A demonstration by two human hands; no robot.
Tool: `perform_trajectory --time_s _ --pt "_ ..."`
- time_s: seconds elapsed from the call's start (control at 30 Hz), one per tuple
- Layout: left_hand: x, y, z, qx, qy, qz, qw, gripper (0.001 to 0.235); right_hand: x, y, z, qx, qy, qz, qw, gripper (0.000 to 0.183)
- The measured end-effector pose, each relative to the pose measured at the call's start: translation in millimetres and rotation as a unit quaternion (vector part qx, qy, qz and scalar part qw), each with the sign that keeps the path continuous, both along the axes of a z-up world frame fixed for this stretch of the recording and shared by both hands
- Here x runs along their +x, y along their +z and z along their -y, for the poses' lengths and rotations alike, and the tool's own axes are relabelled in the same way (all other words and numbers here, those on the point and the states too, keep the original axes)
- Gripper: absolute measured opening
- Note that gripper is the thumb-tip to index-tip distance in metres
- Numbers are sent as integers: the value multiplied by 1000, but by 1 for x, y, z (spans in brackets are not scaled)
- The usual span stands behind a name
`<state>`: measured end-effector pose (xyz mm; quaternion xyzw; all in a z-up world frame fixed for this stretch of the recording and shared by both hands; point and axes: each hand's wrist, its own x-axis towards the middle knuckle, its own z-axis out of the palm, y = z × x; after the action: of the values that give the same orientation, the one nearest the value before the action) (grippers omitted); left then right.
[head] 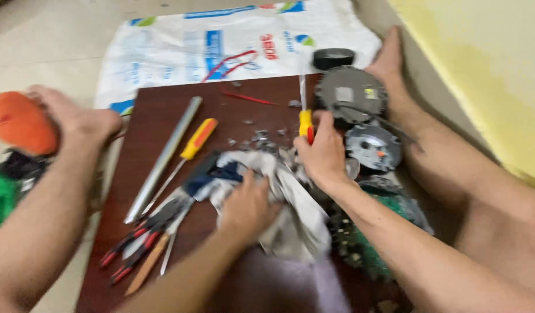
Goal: The person is sitting on the floor repairing a circular electronic device, likely a robotic vacuum base. They use a screwdriver to remove screws and a knife to pry open the casing, then use pliers to manipulate internal components. The person also wipes the work surface with a cloth during the process.
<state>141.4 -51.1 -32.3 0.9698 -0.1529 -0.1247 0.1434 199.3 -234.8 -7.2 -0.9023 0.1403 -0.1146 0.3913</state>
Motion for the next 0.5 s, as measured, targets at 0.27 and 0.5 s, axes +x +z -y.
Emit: perform_trajectory --time_s 0.27,0.5 --pt "244 -71 34 -35 143 39 988 53 -60 44 35 44 -115 58 991 38" --pt "126 65 14 -209 248 164 931 45 -90 16 55 185 -89 66 977 48"
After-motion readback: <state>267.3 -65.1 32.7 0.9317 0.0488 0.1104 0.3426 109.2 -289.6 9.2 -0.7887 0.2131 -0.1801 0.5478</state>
